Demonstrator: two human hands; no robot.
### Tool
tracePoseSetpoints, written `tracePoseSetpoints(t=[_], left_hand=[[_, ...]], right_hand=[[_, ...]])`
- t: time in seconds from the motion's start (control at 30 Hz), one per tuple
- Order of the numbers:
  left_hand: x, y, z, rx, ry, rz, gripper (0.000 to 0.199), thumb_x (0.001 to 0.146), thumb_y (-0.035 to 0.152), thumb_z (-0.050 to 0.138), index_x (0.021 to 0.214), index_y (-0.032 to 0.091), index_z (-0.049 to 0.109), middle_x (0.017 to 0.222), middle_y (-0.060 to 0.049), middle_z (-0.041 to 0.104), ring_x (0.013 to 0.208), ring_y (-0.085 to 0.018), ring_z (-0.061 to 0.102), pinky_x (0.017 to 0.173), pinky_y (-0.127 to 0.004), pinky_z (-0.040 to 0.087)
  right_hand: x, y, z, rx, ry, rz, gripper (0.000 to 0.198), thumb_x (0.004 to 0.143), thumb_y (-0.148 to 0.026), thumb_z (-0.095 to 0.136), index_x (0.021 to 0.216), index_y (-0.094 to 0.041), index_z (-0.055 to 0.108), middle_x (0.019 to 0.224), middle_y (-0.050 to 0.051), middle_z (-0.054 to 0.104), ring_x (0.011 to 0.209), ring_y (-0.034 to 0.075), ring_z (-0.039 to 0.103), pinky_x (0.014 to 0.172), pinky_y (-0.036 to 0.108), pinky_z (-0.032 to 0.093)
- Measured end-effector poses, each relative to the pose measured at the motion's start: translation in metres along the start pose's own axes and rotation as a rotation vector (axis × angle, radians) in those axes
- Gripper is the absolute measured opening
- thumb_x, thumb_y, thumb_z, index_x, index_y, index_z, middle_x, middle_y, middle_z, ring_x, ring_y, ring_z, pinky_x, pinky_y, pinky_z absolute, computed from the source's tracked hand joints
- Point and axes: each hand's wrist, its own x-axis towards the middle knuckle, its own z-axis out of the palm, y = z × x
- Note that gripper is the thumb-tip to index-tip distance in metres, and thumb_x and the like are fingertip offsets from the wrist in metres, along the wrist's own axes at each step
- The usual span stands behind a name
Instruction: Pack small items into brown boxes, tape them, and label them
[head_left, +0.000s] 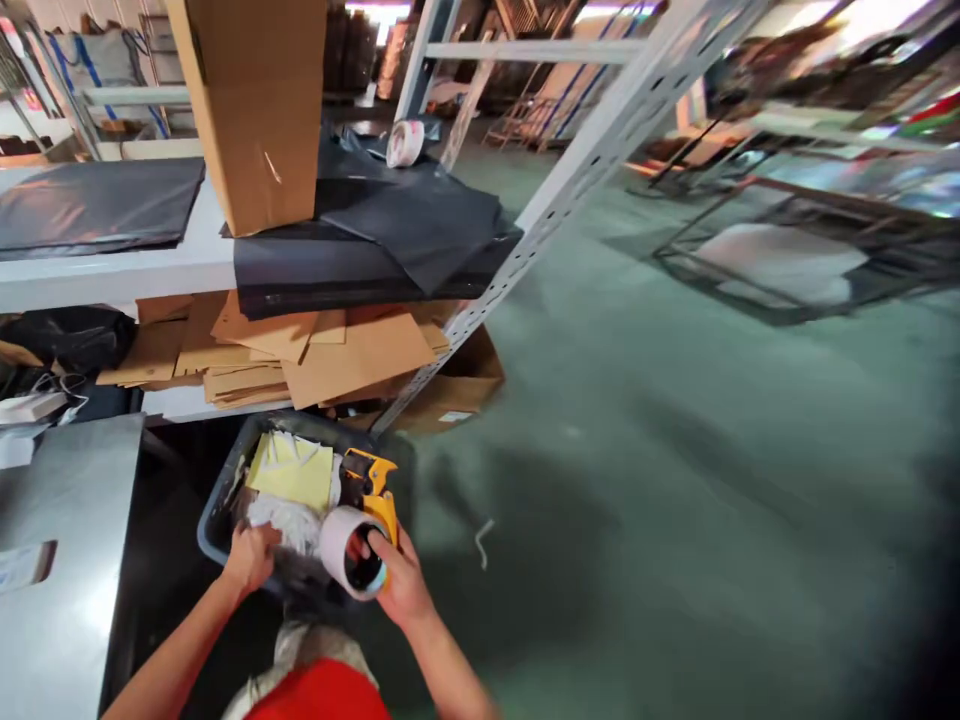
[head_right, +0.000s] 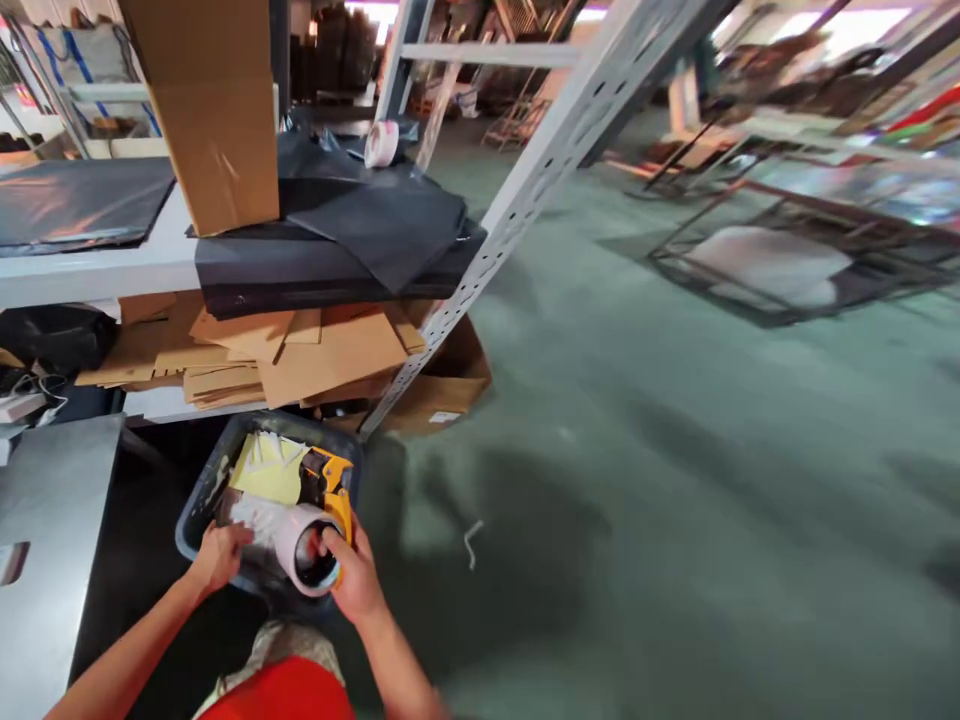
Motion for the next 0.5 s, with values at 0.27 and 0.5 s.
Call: tracePoseSetpoints(t=[0.27, 0.5], left_hand=[[0.002, 0.013, 0.003, -0.064, 0.061, 0.079, 0.018, 0.076, 0.01, 0.063, 0.072, 0.017, 0.079, 0.13, -0.016, 0.071, 0.122, -0.03, 0.066, 0.109, -0.04, 0.051], [-0.013, 0.023, -0.015, -0.119, 0.161, -0.111, 0.021, 0.086, 0.037, 0.07, 0.083, 0.017, 0.076, 0.071, -0.005, 0.07, 0.069, -0.021, 0.064, 0.069, -0.032, 0.046]], right_hand=[[0.005, 0.0, -0.009, -0.016, -0.009, 0.126, 0.044, 0.065, -0.038, 0.1, 0.101, -0.026, 0.076, 0.062, -0.006, 0.065, 0.061, 0.016, 0.06, 0.063, 0.03, 0.053], [0.012, 0.001, -0.003, -0.051, -0.008, 0.153, 0.045, 0.059, -0.038, 0.102, 0.096, -0.027, 0.078, 0.08, -0.002, 0.077, 0.069, 0.017, 0.068, 0.069, 0.033, 0.06]])
